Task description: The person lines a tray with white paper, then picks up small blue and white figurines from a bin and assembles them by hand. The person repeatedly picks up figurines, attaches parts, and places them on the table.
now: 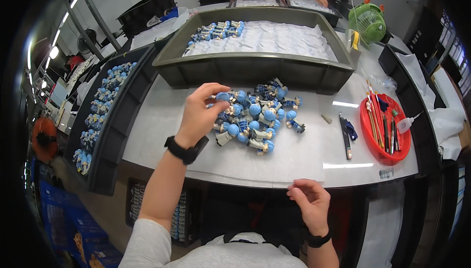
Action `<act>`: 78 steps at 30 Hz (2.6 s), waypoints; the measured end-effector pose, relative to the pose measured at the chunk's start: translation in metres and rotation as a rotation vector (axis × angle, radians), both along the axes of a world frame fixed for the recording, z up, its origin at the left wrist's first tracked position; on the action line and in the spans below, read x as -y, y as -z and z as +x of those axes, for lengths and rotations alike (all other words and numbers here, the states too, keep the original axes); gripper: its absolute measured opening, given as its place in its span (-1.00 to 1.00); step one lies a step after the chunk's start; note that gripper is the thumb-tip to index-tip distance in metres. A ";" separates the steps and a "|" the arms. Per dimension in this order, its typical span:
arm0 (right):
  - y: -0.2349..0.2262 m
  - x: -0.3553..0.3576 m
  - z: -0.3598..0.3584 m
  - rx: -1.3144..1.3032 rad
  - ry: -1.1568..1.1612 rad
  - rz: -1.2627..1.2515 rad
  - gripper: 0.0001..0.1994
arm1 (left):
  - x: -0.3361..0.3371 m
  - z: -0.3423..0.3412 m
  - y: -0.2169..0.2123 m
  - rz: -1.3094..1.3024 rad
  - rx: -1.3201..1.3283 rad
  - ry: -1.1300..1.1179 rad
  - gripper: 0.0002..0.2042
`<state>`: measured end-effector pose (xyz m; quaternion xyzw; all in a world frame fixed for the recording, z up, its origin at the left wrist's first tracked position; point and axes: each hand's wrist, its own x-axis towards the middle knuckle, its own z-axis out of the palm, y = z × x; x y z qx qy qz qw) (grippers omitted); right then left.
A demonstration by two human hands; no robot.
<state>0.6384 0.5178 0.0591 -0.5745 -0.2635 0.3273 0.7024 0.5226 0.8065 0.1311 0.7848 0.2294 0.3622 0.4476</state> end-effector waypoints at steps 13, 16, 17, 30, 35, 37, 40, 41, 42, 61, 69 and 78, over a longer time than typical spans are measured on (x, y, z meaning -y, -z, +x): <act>-0.004 -0.046 -0.036 -0.583 -0.383 0.100 -0.62 | 0.115 -0.038 0.066 -1.016 0.373 0.247 -0.62; -0.004 -0.043 -0.039 -0.373 -0.260 0.048 -0.61 | 0.116 -0.042 0.066 -1.000 0.341 0.264 -0.58; -0.001 -0.042 -0.039 -0.315 -0.240 0.054 -0.61 | 0.117 -0.042 0.066 -1.009 0.332 0.253 -0.58; 0.000 -0.044 -0.053 -0.047 -0.123 0.219 -0.61 | 0.126 -0.041 0.078 -1.156 0.287 0.192 -0.73; 0.002 -0.041 -0.052 -0.066 -0.103 0.205 -0.63 | 0.126 -0.039 0.078 -1.145 0.263 0.189 -0.73; 0.006 -0.039 -0.050 -0.068 -0.089 0.206 -0.65 | 0.128 -0.038 0.077 -1.118 0.279 0.173 -0.73; 0.008 -0.033 -0.043 -0.049 -0.087 0.159 -0.69 | 0.130 -0.035 0.078 -1.006 0.326 0.170 -0.75; 0.010 -0.031 -0.041 -0.056 -0.087 0.147 -0.70 | 0.131 -0.035 0.079 -0.957 0.345 0.173 -0.76; 0.013 -0.031 -0.038 -0.064 -0.085 0.137 -0.71 | 0.132 -0.035 0.079 -0.931 0.353 0.186 -0.75; 0.013 0.143 0.093 0.007 0.261 -0.073 -0.76 | 0.157 0.033 0.086 0.127 0.013 0.237 -0.77; 0.149 0.302 0.263 0.285 0.912 -0.839 -0.75 | 0.163 0.039 0.102 0.214 -0.075 0.161 -0.80; 0.247 0.304 0.352 0.420 0.780 -1.224 -0.80 | 0.168 0.041 0.098 0.289 -0.160 0.131 -0.79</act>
